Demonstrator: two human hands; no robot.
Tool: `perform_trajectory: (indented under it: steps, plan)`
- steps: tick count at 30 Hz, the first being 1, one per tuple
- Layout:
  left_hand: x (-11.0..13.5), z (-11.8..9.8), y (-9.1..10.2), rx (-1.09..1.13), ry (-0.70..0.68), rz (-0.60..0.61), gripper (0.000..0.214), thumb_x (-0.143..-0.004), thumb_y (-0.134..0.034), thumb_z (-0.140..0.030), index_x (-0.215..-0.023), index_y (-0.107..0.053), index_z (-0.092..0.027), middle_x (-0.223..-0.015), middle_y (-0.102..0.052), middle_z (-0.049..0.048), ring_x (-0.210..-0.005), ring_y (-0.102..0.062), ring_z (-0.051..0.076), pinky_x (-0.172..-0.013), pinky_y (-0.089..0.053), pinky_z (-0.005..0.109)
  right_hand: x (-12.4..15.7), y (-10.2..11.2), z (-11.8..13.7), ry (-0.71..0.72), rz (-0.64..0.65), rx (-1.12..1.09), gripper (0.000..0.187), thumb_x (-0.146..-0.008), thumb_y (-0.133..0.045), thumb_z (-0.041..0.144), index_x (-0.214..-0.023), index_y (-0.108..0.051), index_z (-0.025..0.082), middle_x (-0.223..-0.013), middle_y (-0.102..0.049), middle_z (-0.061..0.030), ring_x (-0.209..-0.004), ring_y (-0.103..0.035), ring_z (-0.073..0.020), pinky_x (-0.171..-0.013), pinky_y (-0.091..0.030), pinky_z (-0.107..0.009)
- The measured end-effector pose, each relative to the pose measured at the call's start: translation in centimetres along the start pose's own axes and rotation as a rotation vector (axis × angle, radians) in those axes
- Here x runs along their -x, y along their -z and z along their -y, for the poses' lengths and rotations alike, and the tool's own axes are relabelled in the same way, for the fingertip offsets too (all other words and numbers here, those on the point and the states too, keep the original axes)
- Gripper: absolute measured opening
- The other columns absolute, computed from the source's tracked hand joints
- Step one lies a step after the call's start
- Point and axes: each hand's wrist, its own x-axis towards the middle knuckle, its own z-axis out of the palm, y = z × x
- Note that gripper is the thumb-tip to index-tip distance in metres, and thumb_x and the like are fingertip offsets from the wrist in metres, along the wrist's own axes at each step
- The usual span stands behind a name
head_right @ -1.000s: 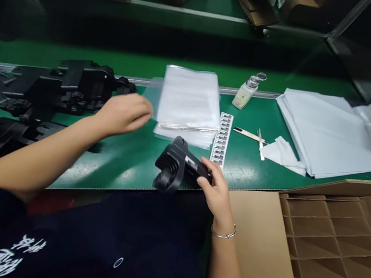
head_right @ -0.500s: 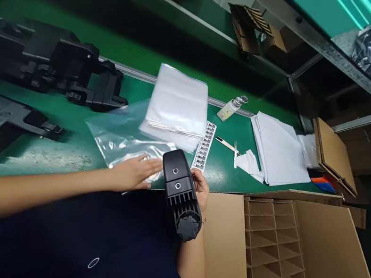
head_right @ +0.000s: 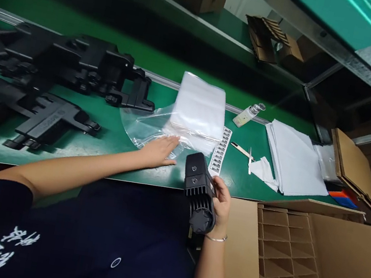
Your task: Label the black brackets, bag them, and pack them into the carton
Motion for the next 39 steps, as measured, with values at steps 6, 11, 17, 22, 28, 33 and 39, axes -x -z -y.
perform_trajectory:
  steps: [6, 11, 17, 22, 28, 33, 39]
  plan:
    - [1.4, -0.4, 2.5, -0.02, -0.008, -0.066, 0.024, -0.097, -0.042, -0.021, -0.1, -0.065, -0.016, -0.107, -0.068, 0.0125, -0.101, -0.064, 0.025, -0.086, -0.05, 0.037, -0.8, 1.1, 2.0, 0.052, 0.086, -0.056, 0.042, -0.081, -0.075, 0.043, -0.119, -0.07, 0.026, -0.124, -0.065, -0.0103, -0.121, -0.058, -0.0292, -0.107, -0.045, -0.047]
    - [3.1, -1.2, 6.2, 0.091, -0.129, -0.009, 0.021, -0.096, -0.042, -0.024, -0.09, -0.061, -0.019, -0.09, -0.064, 0.0062, -0.082, -0.059, 0.021, -0.068, -0.041, 0.03, -2.8, -1.4, 4.6, 0.092, 0.291, 0.126, 0.035, -0.085, -0.07, 0.036, -0.119, -0.067, 0.027, -0.121, -0.065, -0.008, -0.116, -0.06, -0.0266, -0.102, -0.048, -0.044]
    - [4.3, -2.0, 8.4, 0.253, -0.142, 0.205, 0.022, -0.094, -0.041, -0.026, -0.077, -0.053, -0.019, -0.073, -0.061, 0.0003, -0.065, -0.055, 0.015, -0.06, -0.035, 0.026, -2.8, -6.2, 4.7, 0.184, -0.086, 0.263, 0.022, -0.086, -0.066, 0.032, -0.104, -0.059, 0.023, -0.115, -0.064, -0.0106, -0.111, -0.06, -0.0277, -0.098, -0.047, -0.049]
    - [2.9, -3.6, 9.2, 0.115, 0.038, 0.085, 0.023, -0.095, -0.04, -0.029, -0.084, -0.057, -0.019, -0.076, -0.065, 0.0027, -0.066, -0.059, 0.017, -0.058, -0.034, 0.026, -2.2, -8.9, 5.0, 0.222, -0.235, 0.235, 0.018, -0.088, -0.064, 0.03, -0.101, -0.055, 0.022, -0.115, -0.062, -0.0115, -0.111, -0.058, -0.0269, -0.098, -0.045, -0.049]
    - [1.8, -5.0, 10.6, 0.102, -0.03, 0.18, 0.019, -0.09, -0.046, -0.022, -0.073, -0.053, -0.019, -0.067, -0.061, 0.0001, -0.059, -0.055, 0.015, -0.054, -0.03, 0.026, -2.1, -8.7, 4.8, 0.133, -0.442, 0.224, 0.019, -0.087, -0.064, 0.032, -0.099, -0.054, 0.022, -0.113, -0.057, -0.0102, -0.113, -0.055, -0.026, -0.101, -0.042, -0.049]
    - [0.3, -6.6, 10.4, -0.042, -0.1, 0.038, 0.017, -0.093, -0.046, -0.022, -0.08, -0.057, -0.019, -0.081, -0.066, 0.0038, -0.078, -0.062, 0.019, -0.055, -0.028, 0.028, -2.5, -9.3, 4.0, 0.121, -0.353, 0.127, 0.018, -0.086, -0.063, 0.034, -0.098, -0.057, 0.022, -0.115, -0.059, -0.0105, -0.113, -0.055, -0.0257, -0.101, -0.041, -0.048]
    - [0.3, -6.0, 10.6, -0.068, -0.073, 0.116, 0.016, -0.087, -0.047, -0.016, -0.073, -0.054, -0.019, -0.072, -0.062, 0.001, -0.066, -0.056, 0.016, -0.054, -0.026, 0.028, -3.4, -7.6, 1.6, -0.172, -0.461, -0.096, 0.029, -0.079, -0.067, 0.04, -0.097, -0.058, 0.02, -0.102, -0.061, -0.0052, -0.097, -0.057, -0.022, -0.093, -0.044, -0.041]
